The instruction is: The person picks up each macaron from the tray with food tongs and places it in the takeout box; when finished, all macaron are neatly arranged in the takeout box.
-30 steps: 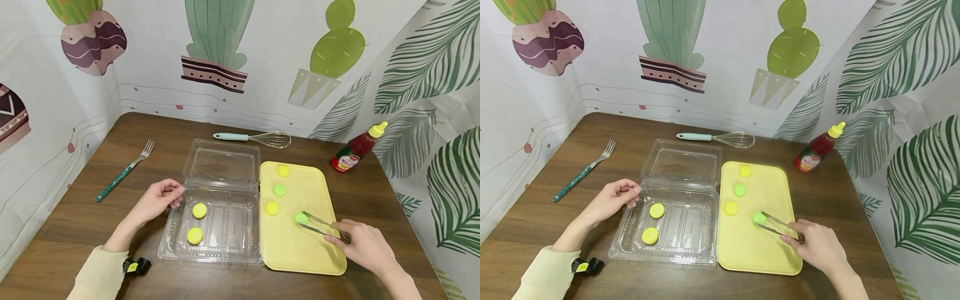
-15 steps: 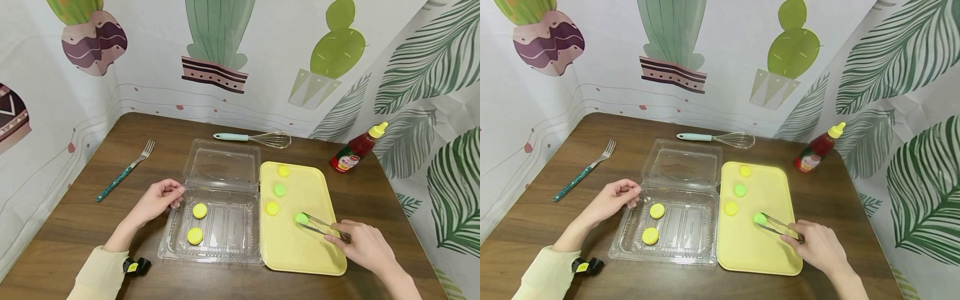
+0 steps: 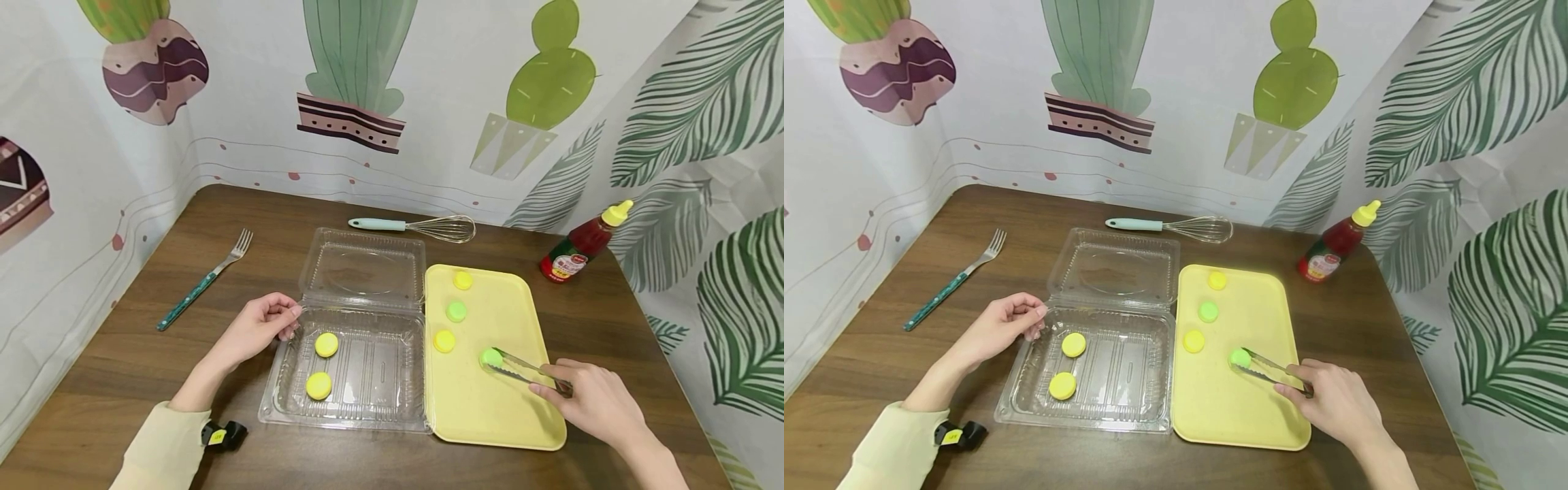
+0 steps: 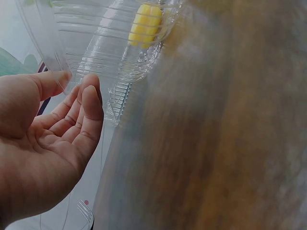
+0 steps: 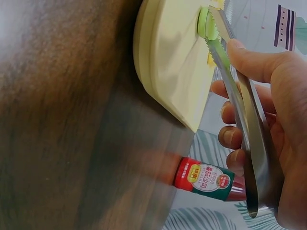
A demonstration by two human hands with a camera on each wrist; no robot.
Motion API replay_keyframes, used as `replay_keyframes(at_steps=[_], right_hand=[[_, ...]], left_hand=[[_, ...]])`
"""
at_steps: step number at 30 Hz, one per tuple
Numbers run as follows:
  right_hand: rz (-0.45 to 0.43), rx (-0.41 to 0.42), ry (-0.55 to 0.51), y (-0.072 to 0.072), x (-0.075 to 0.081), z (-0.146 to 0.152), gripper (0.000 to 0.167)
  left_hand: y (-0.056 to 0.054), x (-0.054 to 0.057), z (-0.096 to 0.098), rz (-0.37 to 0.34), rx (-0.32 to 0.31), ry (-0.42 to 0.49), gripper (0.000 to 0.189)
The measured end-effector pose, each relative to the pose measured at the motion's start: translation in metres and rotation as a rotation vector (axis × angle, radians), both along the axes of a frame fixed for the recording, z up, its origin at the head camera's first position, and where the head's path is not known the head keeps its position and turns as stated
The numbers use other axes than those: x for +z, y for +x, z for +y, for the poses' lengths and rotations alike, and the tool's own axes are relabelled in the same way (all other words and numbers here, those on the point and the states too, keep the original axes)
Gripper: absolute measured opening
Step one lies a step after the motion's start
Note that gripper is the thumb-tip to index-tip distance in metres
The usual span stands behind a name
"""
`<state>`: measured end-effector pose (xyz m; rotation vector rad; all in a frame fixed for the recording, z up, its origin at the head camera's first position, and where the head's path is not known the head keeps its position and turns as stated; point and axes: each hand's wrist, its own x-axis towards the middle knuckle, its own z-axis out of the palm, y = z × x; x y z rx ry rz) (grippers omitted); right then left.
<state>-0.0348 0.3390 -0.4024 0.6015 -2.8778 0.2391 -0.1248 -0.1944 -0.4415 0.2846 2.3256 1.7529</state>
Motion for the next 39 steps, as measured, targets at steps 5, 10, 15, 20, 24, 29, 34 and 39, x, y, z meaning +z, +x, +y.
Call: replay_keyframes(at_steps=[5, 10, 15, 20, 24, 29, 34, 39], right_hand=[[0.003, 0.003, -0.001, -0.002, 0.002, -0.001, 0.021], [-0.002, -0.006, 0.005, -0.003, 0.004, -0.001, 0.024], [-0.001, -0.001, 0.004, -0.005, 0.007, -0.003, 0.025], [0.009, 0.019, -0.004, -0.008, 0.009, -0.006, 0.023], [0.014, 0.031, 0.0, -0.011, 0.013, -0.008, 0.023], [0.024, 0.039, 0.009, -0.015, 0.019, -0.011, 0.024], [0.018, 0.039, 0.014, -0.019, 0.025, -0.016, 0.024], [0.017, 0.042, 0.022, -0.023, 0.03, -0.019, 0.027]], left_hand=[[-0.001, -0.001, 0.0, 0.007, -0.001, 0.0, 0.022], [-0.001, -0.002, 0.0, 0.013, -0.006, 0.007, 0.022], [-0.002, -0.004, -0.001, 0.014, -0.006, 0.009, 0.022], [-0.001, -0.003, -0.001, 0.012, -0.004, 0.009, 0.022], [-0.001, -0.002, 0.0, 0.01, -0.005, 0.009, 0.022], [0.0, 0.0, 0.0, 0.004, -0.005, 0.004, 0.023], [0.0, 0.001, 0.0, 0.001, -0.005, 0.001, 0.024], [0.0, 0.0, -0.001, -0.001, -0.005, 0.005, 0.023]])
